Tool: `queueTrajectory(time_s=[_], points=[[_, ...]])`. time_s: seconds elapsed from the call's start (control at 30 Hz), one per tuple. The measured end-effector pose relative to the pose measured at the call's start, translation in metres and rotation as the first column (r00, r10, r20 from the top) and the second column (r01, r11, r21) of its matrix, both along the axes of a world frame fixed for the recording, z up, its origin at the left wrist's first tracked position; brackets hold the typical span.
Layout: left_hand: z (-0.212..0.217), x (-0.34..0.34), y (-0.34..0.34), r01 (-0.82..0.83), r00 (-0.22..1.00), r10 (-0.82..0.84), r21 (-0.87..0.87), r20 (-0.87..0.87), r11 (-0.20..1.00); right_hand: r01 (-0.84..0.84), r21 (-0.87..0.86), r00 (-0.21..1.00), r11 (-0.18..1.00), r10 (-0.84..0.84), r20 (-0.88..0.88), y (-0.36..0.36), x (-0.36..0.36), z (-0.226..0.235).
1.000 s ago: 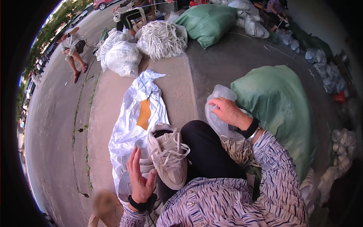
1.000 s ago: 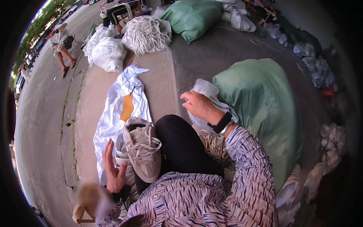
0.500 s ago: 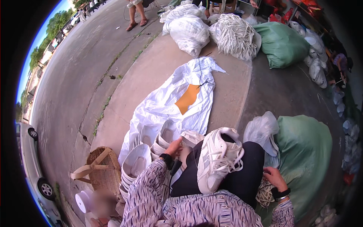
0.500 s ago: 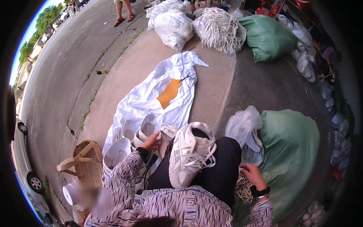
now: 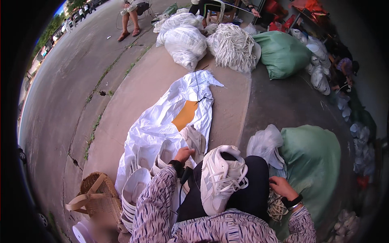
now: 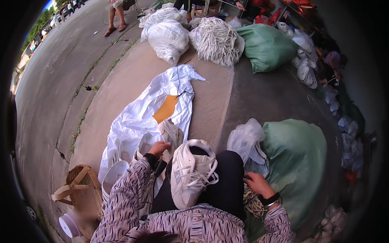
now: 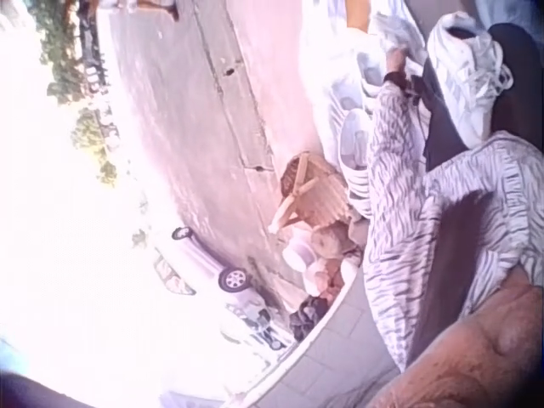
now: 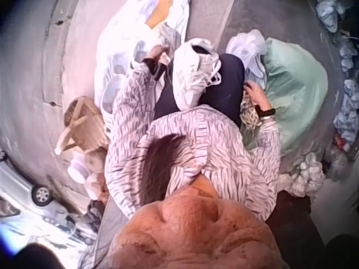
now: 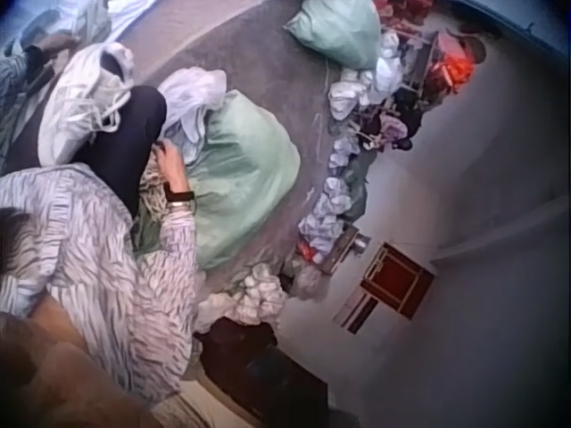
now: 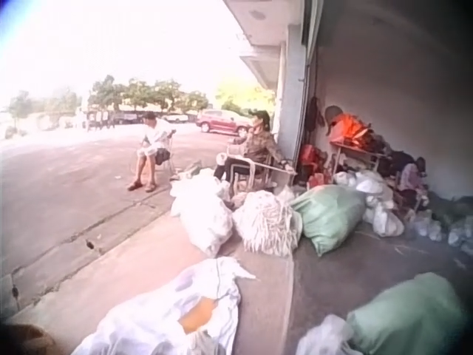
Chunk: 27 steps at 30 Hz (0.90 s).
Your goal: Insert and pull laces through the eyelets of a shoe upper.
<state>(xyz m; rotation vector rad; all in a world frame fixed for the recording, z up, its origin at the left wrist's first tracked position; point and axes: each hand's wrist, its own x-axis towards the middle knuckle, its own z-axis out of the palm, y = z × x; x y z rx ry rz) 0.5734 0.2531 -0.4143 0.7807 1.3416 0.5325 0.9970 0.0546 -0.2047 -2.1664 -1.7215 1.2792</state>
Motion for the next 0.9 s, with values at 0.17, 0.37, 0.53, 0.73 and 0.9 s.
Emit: queueTrajectory(time_s=[0.17,0.37,0.53,0.73,0.9], points=[[0.108,0.008,0.02,-0.282,0.901,0.205,0.158,0.382,0.946,-0.117,0.164,0.99,0.98,0.128,-0.055,0.001,-0.008,0.005],[0.252,0.026,0.0,-0.38,0.602,0.073,0.205,0.795,0.902,-0.116,0.285,0.986,0.951,0.146,-0.085,0.006,-0.019,0.018],[0.273,0.037,-0.092,-0.113,0.756,-0.035,0.183,0.653,0.977,0.076,0.373,0.973,0.925,0.014,-0.231,0.018,-0.036,0.039],[0.25,0.026,-0.135,0.096,0.909,-0.108,0.05,0.403,0.994,0.103,0.51,0.922,0.854,0.11,-0.37,0.04,-0.066,0.075],[0.257,0.022,-0.136,0.231,0.935,-0.284,0.239,0.214,0.943,0.04,0.553,0.899,0.832,0.212,-0.384,0.063,-0.102,0.095]])
